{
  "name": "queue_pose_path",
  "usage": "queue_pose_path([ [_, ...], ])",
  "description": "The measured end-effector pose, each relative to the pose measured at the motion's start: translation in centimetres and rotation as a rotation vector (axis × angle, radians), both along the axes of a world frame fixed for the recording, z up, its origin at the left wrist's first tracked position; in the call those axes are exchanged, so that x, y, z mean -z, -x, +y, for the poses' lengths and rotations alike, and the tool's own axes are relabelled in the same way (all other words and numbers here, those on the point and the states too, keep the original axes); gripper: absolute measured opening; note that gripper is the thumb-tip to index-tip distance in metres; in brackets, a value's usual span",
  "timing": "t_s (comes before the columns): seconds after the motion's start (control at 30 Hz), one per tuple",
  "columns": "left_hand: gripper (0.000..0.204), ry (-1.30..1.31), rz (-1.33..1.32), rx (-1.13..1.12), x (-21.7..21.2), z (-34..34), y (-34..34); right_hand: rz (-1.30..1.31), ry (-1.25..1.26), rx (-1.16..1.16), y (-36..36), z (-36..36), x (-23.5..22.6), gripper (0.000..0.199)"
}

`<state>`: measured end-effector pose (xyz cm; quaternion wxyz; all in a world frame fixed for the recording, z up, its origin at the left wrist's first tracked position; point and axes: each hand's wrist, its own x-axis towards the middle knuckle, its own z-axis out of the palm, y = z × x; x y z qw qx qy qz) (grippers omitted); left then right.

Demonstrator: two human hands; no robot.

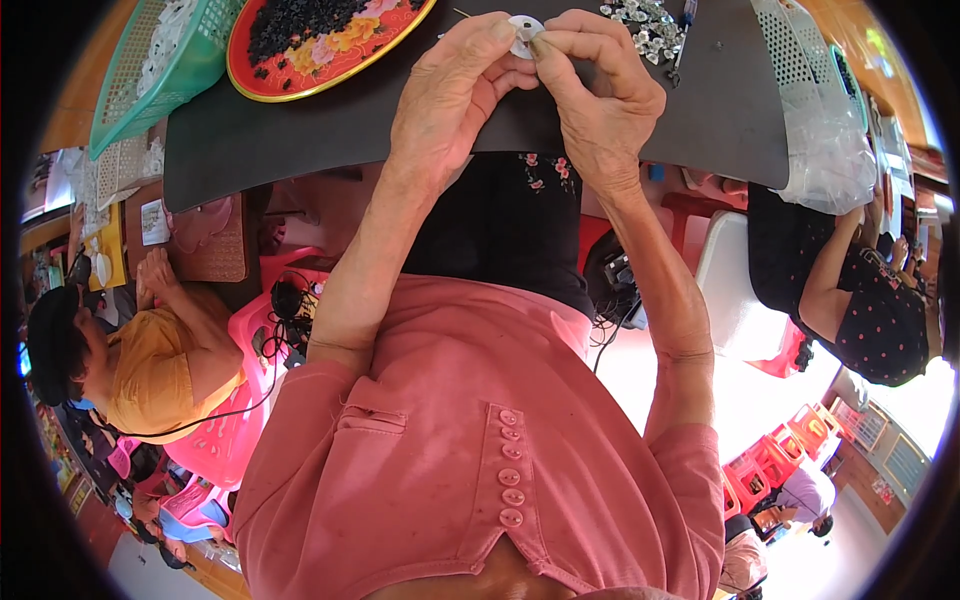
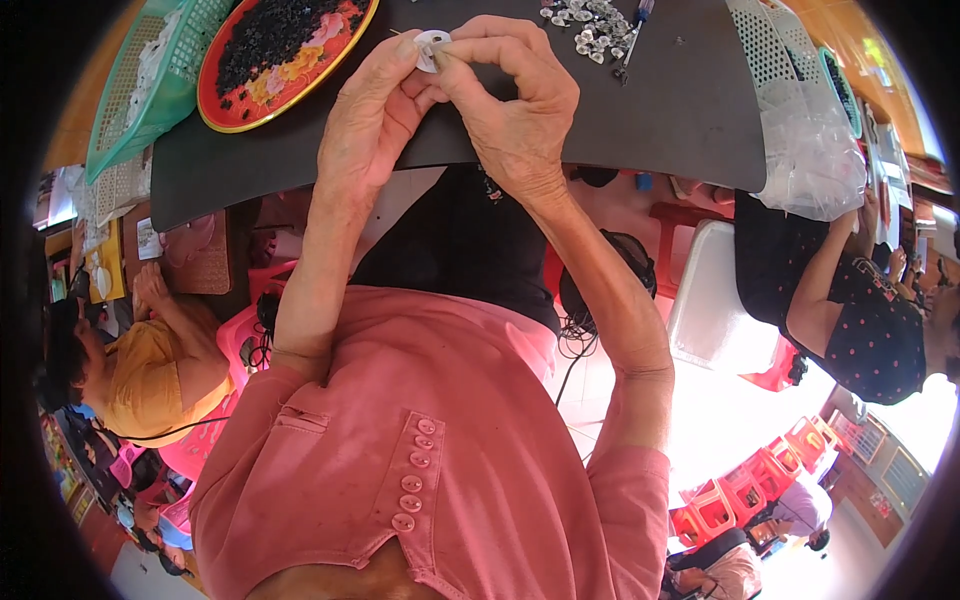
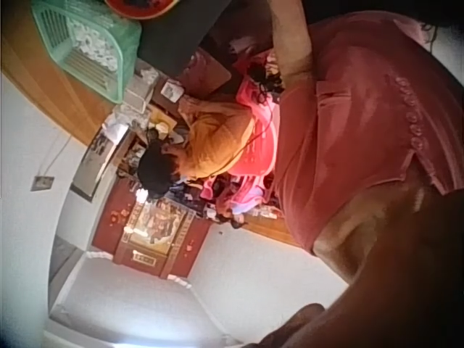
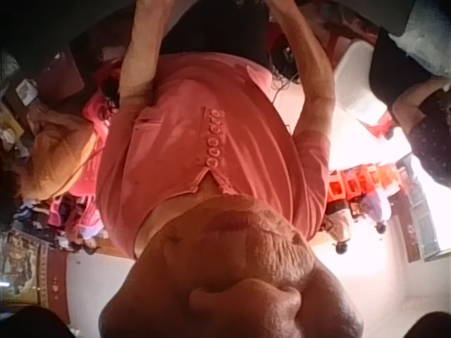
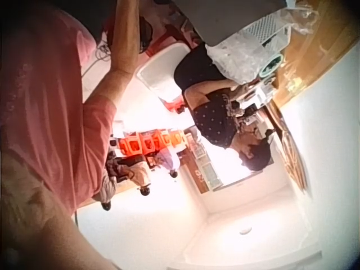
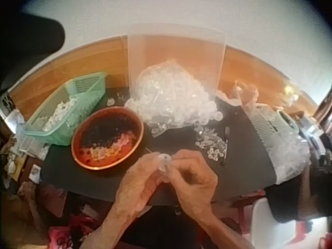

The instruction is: The person assembles small plastic and metal components by inserting tiny metal parts and beads into a plastic housing, using a pick to manipulate the small parts from a tray and container.

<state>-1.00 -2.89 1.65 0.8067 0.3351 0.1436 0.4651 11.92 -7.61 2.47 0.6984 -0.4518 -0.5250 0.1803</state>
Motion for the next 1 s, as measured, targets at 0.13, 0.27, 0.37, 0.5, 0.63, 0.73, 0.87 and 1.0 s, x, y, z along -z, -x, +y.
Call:
queue_pose_path([
  [0.13,0.023,-0.035,0.029,-0.023,-0.1,-0.1,-0.1,-0.196,-0.043,0.035,-0.5,0.1,-0.8,0.01],
  [0.27,0.023,-0.027,0.069,0.014,0.2,0.5,0.3,-0.297,0.052,-0.036,-0.5,-0.3,-3.9,0.011],
  [0.37,0.024,-0.047,0.083,0.016,-0.1,0.1,0.1,-0.233,0.072,-0.059,-0.5,-0.7,-3.8,0.014],
  [0.5,0.024,-0.059,0.091,0.052,0.2,0.7,0.2,-0.114,-0.607,-0.251,-1.1,2.2,-0.6,0.013],
  [0.63,0.025,-0.003,0.059,0.106,0.6,1.2,0.8,-0.097,0.106,-0.173,-0.6,-0.6,-3.5,0.012],
  [0.73,0.026,-0.017,0.078,0.123,0.6,1.3,0.7,-0.044,-0.227,-0.336,-1.5,2.1,-0.5,0.012],
  [0.87,0.027,0.004,0.101,0.075,0.3,0.9,0.5,-0.178,-0.717,-0.296,-1.6,4.1,0.8,0.011],
  [1.0,0.028,-0.052,0.053,0.102,0.1,0.7,0.5,-0.235,-0.04,-0.118,-1.5,-0.5,-0.7,0.01],
])
